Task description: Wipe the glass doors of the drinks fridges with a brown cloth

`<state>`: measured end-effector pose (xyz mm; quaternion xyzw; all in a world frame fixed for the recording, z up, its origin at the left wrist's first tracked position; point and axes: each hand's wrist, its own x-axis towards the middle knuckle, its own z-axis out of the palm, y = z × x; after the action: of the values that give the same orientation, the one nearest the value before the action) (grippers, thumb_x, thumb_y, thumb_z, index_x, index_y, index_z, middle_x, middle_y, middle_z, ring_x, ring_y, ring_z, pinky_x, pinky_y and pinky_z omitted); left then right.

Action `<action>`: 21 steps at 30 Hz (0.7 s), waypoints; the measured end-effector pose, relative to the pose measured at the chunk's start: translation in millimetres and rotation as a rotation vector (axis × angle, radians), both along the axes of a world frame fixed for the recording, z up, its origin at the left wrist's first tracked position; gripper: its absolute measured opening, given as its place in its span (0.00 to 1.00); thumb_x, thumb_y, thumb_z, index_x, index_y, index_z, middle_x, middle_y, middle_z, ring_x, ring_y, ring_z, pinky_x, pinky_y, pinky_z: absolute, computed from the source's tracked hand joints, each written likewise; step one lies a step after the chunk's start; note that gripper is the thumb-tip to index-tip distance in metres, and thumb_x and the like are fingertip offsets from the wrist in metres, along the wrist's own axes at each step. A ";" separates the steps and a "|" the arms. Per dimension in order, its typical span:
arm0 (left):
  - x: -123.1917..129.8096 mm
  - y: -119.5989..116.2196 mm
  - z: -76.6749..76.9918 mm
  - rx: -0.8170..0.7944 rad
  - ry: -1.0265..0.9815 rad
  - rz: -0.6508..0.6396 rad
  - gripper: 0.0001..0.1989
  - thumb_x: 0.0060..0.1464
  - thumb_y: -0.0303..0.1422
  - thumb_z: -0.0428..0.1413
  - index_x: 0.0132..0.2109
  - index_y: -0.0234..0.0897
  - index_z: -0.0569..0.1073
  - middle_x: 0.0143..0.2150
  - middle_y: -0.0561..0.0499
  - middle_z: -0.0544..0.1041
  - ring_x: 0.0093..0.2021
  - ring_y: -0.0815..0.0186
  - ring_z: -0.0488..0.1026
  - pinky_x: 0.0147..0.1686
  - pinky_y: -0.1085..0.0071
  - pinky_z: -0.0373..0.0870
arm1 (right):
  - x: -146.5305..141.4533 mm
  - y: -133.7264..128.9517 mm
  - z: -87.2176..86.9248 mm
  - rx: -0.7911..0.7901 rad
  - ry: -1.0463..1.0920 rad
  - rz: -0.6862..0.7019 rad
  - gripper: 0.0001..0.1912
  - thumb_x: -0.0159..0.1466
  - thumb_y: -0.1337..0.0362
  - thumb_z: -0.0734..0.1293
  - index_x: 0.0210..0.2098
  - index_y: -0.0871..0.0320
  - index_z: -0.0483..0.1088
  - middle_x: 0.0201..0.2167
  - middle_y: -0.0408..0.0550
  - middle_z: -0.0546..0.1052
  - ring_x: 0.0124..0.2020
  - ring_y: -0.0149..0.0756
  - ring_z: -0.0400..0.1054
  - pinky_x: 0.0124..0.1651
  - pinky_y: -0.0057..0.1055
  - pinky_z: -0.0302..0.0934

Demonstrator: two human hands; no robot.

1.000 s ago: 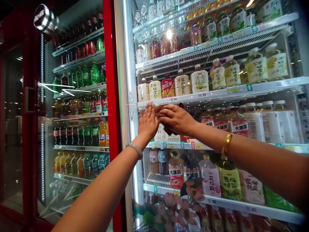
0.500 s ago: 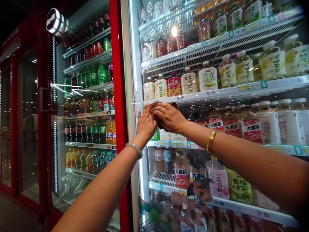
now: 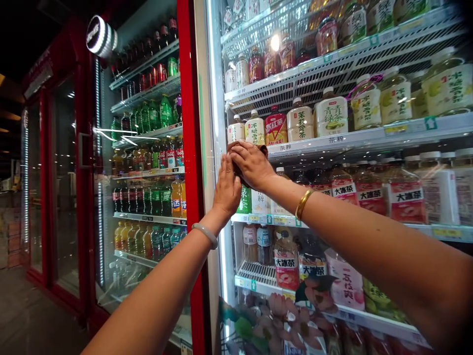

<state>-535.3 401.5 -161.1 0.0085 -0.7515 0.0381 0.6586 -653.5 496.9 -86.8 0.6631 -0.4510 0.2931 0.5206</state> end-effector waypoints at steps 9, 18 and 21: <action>-35.5 33.7 -10.9 0.142 -0.028 -0.166 0.34 0.70 0.57 0.38 0.78 0.62 0.44 0.82 0.60 0.36 0.81 0.59 0.27 0.79 0.47 0.29 | -35.0 54.5 -26.2 0.139 0.084 -0.031 0.41 0.66 0.58 0.63 0.75 0.61 0.49 0.78 0.54 0.51 0.80 0.44 0.44 0.83 0.52 0.35; -56.2 48.6 19.0 0.024 0.163 0.152 0.31 0.58 0.35 0.64 0.66 0.50 0.66 0.78 0.44 0.56 0.79 0.46 0.50 0.75 0.39 0.54 | -74.1 82.0 -29.8 -0.140 -0.043 -0.161 0.29 0.73 0.59 0.57 0.72 0.53 0.59 0.75 0.52 0.59 0.78 0.49 0.49 0.80 0.67 0.34; -45.5 37.8 -4.5 -0.107 0.126 0.156 0.28 0.58 0.29 0.60 0.64 0.51 0.67 0.76 0.46 0.58 0.77 0.48 0.54 0.73 0.40 0.60 | -71.5 76.6 -41.2 -0.164 -0.057 -0.145 0.29 0.73 0.60 0.57 0.72 0.54 0.59 0.76 0.54 0.58 0.79 0.51 0.48 0.79 0.68 0.37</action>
<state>-580.8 439.3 -165.7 0.0342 -0.7025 0.1285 0.6991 -725.0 573.5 -128.0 0.5753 -0.4868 0.3095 0.5799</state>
